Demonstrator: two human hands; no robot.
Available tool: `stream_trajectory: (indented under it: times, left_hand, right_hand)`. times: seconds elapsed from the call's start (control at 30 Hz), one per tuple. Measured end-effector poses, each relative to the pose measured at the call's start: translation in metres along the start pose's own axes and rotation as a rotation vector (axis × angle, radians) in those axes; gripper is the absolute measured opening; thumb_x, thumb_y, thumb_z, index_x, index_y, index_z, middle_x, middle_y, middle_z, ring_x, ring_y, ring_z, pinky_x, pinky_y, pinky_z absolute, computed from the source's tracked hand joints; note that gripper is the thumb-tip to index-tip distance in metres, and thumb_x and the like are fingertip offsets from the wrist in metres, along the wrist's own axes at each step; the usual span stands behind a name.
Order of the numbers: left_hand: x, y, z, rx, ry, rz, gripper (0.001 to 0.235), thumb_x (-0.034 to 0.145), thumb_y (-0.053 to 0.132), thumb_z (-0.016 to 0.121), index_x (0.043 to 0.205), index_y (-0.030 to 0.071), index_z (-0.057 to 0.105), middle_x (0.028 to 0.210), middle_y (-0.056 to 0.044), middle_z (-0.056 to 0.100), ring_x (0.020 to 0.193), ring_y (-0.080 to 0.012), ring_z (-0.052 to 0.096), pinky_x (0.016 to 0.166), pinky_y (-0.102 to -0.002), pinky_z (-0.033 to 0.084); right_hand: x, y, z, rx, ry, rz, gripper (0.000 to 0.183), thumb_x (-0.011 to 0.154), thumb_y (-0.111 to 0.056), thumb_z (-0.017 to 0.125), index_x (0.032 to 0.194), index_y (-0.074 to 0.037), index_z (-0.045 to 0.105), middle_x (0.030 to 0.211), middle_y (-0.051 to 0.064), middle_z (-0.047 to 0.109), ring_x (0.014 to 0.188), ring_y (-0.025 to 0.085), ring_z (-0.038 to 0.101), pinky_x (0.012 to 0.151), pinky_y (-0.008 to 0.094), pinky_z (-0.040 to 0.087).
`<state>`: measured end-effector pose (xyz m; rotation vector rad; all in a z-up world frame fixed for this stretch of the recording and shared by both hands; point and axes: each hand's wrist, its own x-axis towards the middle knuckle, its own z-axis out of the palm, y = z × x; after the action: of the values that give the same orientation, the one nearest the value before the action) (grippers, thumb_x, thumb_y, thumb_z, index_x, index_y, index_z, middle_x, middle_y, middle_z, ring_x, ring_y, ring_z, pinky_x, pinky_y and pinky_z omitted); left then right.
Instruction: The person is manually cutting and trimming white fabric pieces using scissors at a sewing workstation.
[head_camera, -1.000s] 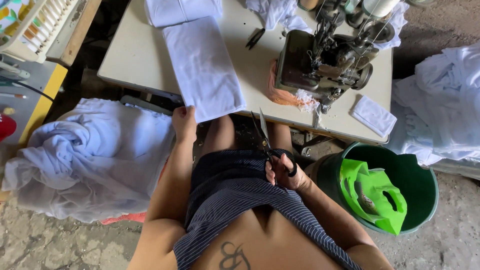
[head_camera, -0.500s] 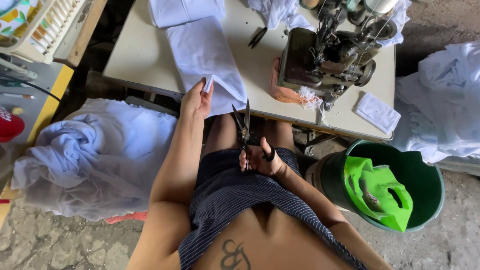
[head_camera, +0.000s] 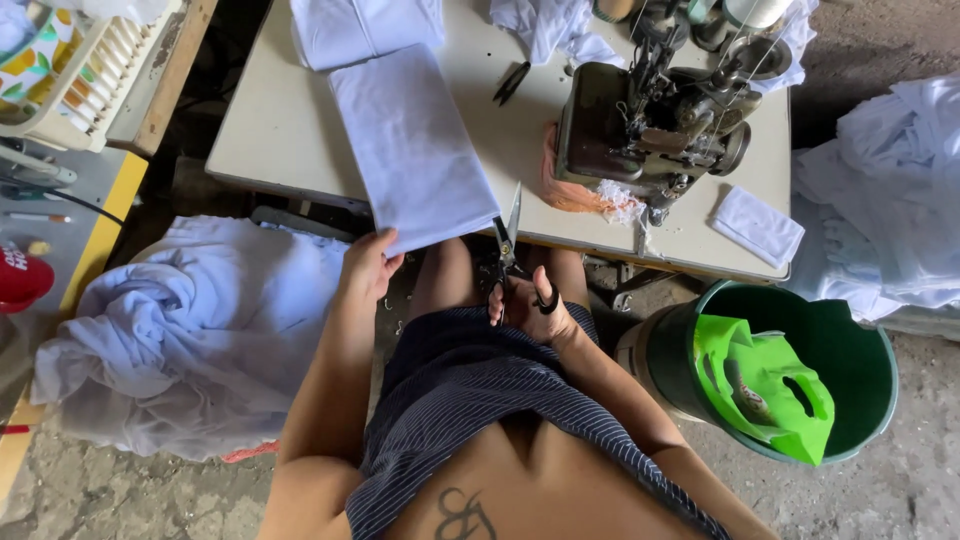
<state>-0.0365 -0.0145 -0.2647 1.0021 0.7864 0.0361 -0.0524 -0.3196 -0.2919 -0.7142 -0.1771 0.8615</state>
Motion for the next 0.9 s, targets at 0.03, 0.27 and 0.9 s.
stream_trajectory:
  times: [0.03, 0.27, 0.9]
  left_hand:
    - [0.016, -0.019, -0.01, 0.002, 0.0, -0.002, 0.04, 0.091, 0.021, 0.08, 0.119, 0.002, 0.06, 0.103, -0.005, 0.047, 0.092, -0.0175, 0.049, 0.094, -0.04, 0.063]
    - [0.014, -0.043, -0.003, -0.14, -0.083, 0.108, 0.037, 0.087, 0.038, 0.086, 0.093, 0.017, 0.057, 0.095, 0.004, 0.049, 0.101, -0.0175, 0.047, 0.108, -0.045, 0.038]
    - [0.001, -0.049, 0.107, 1.513, -0.231, 0.972, 0.114, 0.069, -0.006, 0.083, 0.162, 0.0, 0.018, 0.169, -0.029, 0.006, 0.156, -0.0455, 0.003, 0.124, -0.062, 0.003]
  right_hand:
    - [0.0, 0.002, -0.002, 0.003, 0.002, 0.0, 0.09, 0.086, -0.088, 0.044, 0.105, -0.001, 0.057, 0.086, 0.015, 0.057, 0.085, 0.031, 0.065, 0.085, 0.046, 0.056]
    - [0.013, -0.001, -0.011, -0.01, -0.001, 0.019, 0.088, 0.085, -0.089, 0.046, 0.102, -0.002, 0.058, 0.08, 0.013, 0.054, 0.078, 0.03, 0.064, 0.078, 0.046, 0.056]
    - [0.013, 0.007, -0.028, 0.023, 0.121, 0.06, 0.063, 0.098, -0.069, 0.051, 0.093, -0.007, 0.06, 0.066, 0.005, 0.05, 0.059, 0.022, 0.06, 0.058, 0.038, 0.056]
